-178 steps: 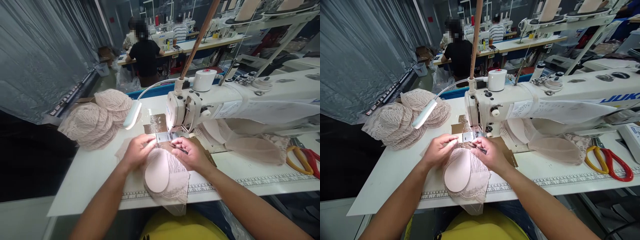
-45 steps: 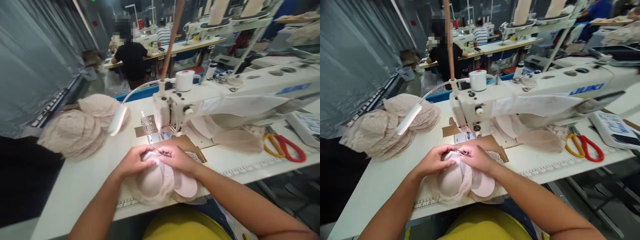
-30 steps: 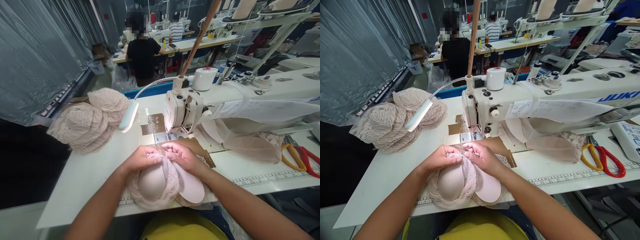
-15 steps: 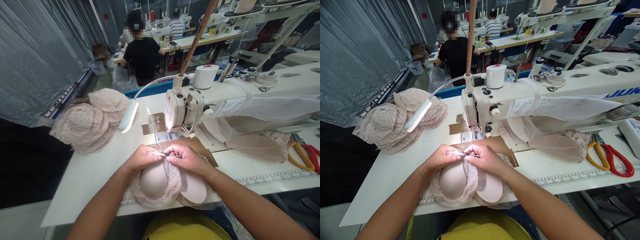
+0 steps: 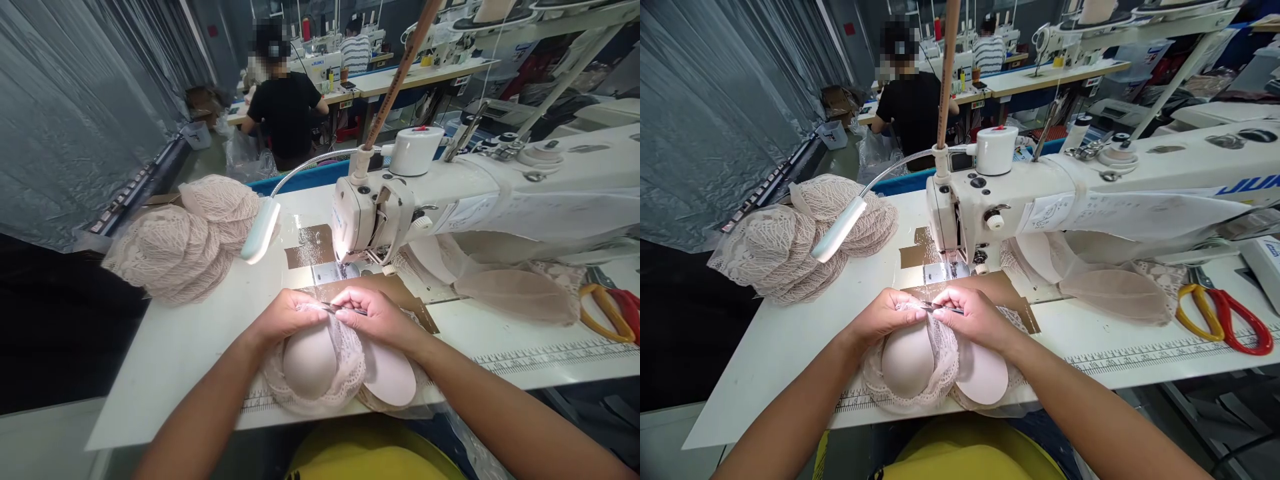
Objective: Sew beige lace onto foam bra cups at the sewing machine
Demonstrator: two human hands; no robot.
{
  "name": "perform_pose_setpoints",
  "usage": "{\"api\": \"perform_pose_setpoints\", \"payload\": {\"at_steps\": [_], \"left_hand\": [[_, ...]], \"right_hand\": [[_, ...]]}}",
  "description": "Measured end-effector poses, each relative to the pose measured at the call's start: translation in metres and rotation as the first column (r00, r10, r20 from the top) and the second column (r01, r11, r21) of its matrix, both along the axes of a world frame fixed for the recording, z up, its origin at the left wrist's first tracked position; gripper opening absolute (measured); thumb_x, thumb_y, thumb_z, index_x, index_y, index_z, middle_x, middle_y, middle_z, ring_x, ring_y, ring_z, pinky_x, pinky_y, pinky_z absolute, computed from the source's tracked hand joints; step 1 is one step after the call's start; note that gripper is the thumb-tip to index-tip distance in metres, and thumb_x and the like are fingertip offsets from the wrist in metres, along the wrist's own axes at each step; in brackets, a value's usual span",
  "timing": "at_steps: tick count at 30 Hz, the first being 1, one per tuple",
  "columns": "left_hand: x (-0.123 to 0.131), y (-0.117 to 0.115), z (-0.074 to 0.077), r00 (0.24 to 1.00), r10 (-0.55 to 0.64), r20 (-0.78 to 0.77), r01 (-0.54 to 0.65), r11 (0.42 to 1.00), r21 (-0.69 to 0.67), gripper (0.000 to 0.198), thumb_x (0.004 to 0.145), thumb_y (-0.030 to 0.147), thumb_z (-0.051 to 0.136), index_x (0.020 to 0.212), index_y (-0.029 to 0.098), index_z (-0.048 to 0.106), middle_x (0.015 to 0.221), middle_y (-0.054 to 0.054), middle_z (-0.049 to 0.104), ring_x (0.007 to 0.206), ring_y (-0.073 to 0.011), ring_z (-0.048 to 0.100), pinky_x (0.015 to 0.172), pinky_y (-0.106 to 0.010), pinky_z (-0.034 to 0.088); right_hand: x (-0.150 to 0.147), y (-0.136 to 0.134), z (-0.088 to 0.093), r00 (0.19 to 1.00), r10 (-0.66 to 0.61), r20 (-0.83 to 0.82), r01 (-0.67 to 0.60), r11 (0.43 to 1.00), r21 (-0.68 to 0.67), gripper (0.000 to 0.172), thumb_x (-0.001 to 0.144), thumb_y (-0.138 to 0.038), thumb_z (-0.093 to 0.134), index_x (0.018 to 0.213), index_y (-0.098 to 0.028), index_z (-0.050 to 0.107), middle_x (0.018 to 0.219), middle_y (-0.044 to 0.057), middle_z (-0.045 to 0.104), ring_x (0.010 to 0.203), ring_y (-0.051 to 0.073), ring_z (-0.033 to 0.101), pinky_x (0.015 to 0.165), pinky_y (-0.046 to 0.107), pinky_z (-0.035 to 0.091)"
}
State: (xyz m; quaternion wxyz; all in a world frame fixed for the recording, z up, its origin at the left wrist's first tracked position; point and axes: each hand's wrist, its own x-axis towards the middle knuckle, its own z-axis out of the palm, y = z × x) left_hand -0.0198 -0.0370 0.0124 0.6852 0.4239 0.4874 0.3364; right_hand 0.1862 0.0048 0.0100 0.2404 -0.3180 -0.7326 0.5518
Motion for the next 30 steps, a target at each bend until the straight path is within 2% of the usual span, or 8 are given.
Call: {"api": "perform_pose_setpoints", "payload": {"at_steps": [10, 14, 17, 19, 21, 25, 27, 30], "left_hand": [[0.003, 0.0, -0.004, 0.993, -0.115, 0.0, 0.115, 0.991, 0.073, 0.032, 0.071, 0.04, 0.074, 0.071, 0.009, 0.067, 0.06, 0.0, 0.054, 0.056, -0.0091, 0.045, 0.052, -0.022, 0.032], [0.002, 0.0, -0.004, 0.993, -0.109, -0.051, 0.113, 0.99, 0.09, 0.034, 0.071, 0.043, 0.072, 0.076, 0.009, 0.068, 0.066, -0.003, 0.059, 0.06, -0.0117, 0.05, 0.056, -0.023, 0.037], [-0.005, 0.001, 0.0, 0.978, -0.102, -0.183, 0.127, 0.983, 0.131, 0.036, 0.076, 0.046, 0.066, 0.085, 0.011, 0.068, 0.078, -0.005, 0.063, 0.069, -0.0154, 0.055, 0.062, -0.025, 0.041], [-0.01, -0.001, 0.006, 0.917, -0.142, -0.374, 0.224, 0.956, 0.188, 0.036, 0.075, 0.047, 0.064, 0.087, 0.013, 0.066, 0.086, -0.005, 0.062, 0.076, -0.0173, 0.056, 0.064, -0.025, 0.041], [-0.012, -0.006, 0.013, 0.778, -0.173, -0.603, 0.368, 0.905, 0.215, 0.039, 0.068, 0.049, 0.068, 0.09, 0.017, 0.064, 0.093, -0.004, 0.06, 0.08, -0.019, 0.055, 0.064, -0.026, 0.04], [-0.002, -0.021, 0.022, 0.47, -0.082, -0.879, 0.507, 0.84, 0.193, 0.037, 0.061, 0.043, 0.07, 0.088, 0.02, 0.059, 0.087, -0.003, 0.058, 0.076, -0.0208, 0.054, 0.058, -0.026, 0.034], [0.004, -0.028, 0.024, 0.401, -0.083, -0.912, 0.529, 0.834, 0.157, 0.022, 0.064, 0.034, 0.064, 0.079, 0.019, 0.057, 0.074, -0.002, 0.057, 0.067, -0.0188, 0.053, 0.053, -0.025, 0.03], [0.002, -0.042, 0.025, 0.387, -0.099, -0.917, 0.552, 0.821, 0.144, 0.008, 0.065, 0.024, 0.057, 0.07, 0.02, 0.054, 0.062, 0.0, 0.055, 0.058, -0.0167, 0.051, 0.049, -0.025, 0.025]], "right_hand": [[-0.012, -0.006, 0.001, 0.998, -0.049, 0.048, 0.044, 0.992, 0.116, 0.014, 0.085, -0.028, 0.055, 0.084, -0.019, 0.066, 0.08, 0.003, 0.064, 0.077, 0.017, 0.059, 0.071, 0.03, 0.046], [-0.007, 0.0, 0.001, 0.996, -0.079, 0.047, 0.076, 0.995, 0.066, 0.016, 0.086, -0.031, 0.053, 0.087, -0.018, 0.063, 0.086, 0.004, 0.065, 0.081, 0.018, 0.06, 0.073, 0.03, 0.047], [0.008, 0.006, 0.012, 0.978, -0.094, 0.184, 0.093, 0.996, 0.019, 0.027, 0.084, -0.04, 0.054, 0.101, -0.02, 0.061, 0.094, 0.006, 0.064, 0.087, 0.021, 0.061, 0.075, 0.033, 0.047], [0.022, 0.007, 0.019, 0.939, -0.098, 0.329, 0.082, 0.995, 0.061, 0.039, 0.081, -0.047, 0.057, 0.112, -0.023, 0.058, 0.107, 0.007, 0.063, 0.096, 0.025, 0.059, 0.078, 0.034, 0.046], [0.034, 0.005, 0.021, 0.89, -0.111, 0.443, 0.054, 0.989, 0.138, 0.043, 0.076, -0.047, 0.062, 0.112, -0.024, 0.057, 0.115, 0.007, 0.06, 0.101, 0.027, 0.057, 0.079, 0.033, 0.044], [0.039, -0.002, 0.009, 0.791, -0.066, 0.608, -0.062, 0.98, 0.187, 0.022, 0.078, -0.035, 0.056, 0.095, -0.022, 0.06, 0.095, 0.005, 0.065, 0.084, 0.023, 0.058, 0.07, 0.03, 0.041], [0.035, -0.004, 0.003, 0.787, -0.028, 0.616, -0.142, 0.964, 0.226, 0.014, 0.081, -0.031, 0.048, 0.078, -0.02, 0.056, 0.08, 0.003, 0.063, 0.074, 0.02, 0.056, 0.063, 0.028, 0.038], [0.028, -0.004, 0.003, 0.792, -0.037, 0.61, -0.191, 0.934, 0.303, 0.017, 0.081, -0.025, 0.045, 0.066, -0.02, 0.05, 0.071, 0.003, 0.06, 0.067, 0.018, 0.054, 0.06, 0.026, 0.036]]}}
